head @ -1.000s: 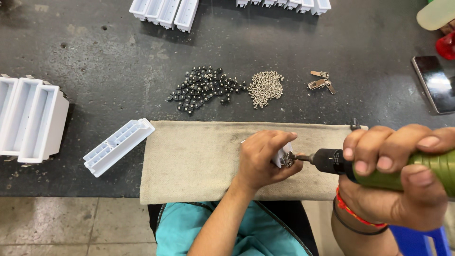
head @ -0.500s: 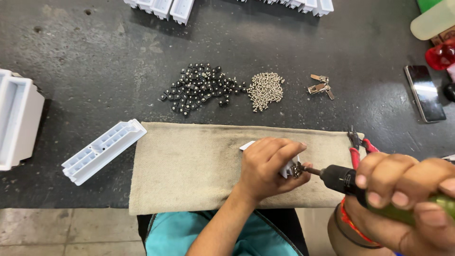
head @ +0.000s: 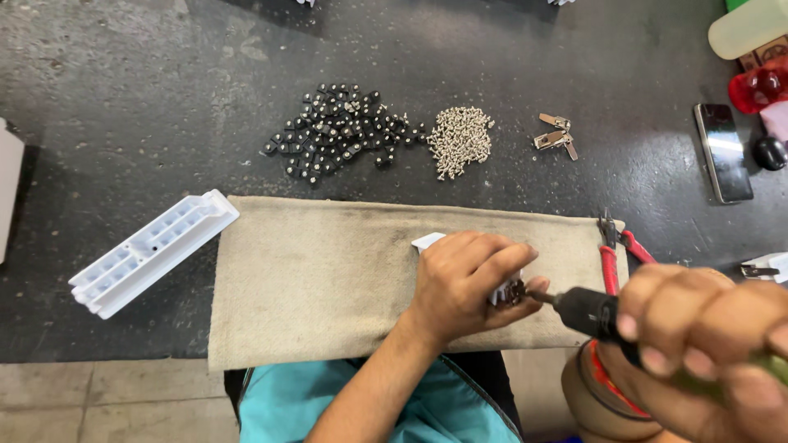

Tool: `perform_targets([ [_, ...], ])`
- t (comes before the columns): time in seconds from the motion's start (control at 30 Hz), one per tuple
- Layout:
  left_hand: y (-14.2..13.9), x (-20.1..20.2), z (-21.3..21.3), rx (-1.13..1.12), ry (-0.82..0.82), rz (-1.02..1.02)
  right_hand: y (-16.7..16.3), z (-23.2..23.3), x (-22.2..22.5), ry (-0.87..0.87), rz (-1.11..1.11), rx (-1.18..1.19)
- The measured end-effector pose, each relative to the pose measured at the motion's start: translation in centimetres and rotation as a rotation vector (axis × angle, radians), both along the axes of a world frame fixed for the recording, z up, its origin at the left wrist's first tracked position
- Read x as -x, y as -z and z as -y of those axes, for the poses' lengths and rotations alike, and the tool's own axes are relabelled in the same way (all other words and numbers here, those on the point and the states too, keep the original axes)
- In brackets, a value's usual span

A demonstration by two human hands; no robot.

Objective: The person assembles small white plastic housings by inserting metal components and fastening them with a green power screwdriver. They repeatedly pick up housings, place metal parts inside, and drive screws to secure them, then set the finished units aside.

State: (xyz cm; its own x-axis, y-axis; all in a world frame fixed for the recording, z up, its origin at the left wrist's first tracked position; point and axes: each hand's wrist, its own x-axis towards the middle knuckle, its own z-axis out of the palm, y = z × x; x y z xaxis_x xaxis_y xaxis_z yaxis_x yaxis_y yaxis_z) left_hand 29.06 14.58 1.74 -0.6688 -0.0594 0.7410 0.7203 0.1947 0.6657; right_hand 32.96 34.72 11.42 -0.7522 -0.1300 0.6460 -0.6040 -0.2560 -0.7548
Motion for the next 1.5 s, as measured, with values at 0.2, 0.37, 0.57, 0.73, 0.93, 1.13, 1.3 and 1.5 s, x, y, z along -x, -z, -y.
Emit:
perform_targets([
  [0.2, 0.2, 0.1, 0.2, 0.054, -0.019, -0.055, -2.2, 1.7, 2.6, -0.048, 0.116, -0.001],
  [0.37, -0.3, -0.1, 0.3, 0.023, -0.035, 0.03, -3.1, 2.1, 3.3, 0.028, 0.024, -0.07],
  [0.57, -0.8, -1.9, 0.7, -0.227, 0.148, 0.152, 0.8, 1.8, 2.4, 0.105, 0.123, 0.123],
  [0.73, -0.6, -3.4, 0.3, -0.748, 0.599, 0.176, 8.5, 3.9, 0.2, -0.22, 0.794, 0.274],
  [0.93, -1.4, -2.9, 2.9, -0.192, 0.159, 0.277, 8.1, 2.8, -0.4, 0.448, 0.389, -0.176],
  [1.13, -0.4, -1.8, 2.2, 0.344, 0.029, 0.044, 6.5, 4.7, -0.1, 0.334, -0.135, -0.718],
  [1.3, 1.7, -0.7, 1.2, 0.156, -0.056, -0.002, 7.4, 0.9, 6.4, 0.277, 0.273, -0.466],
  [1.5, 3.3, -0.6, 1.4, -0.086, -0.091, 0.218, 8.8, -3.5, 19.1, 0.626, -0.211, -1.203],
])
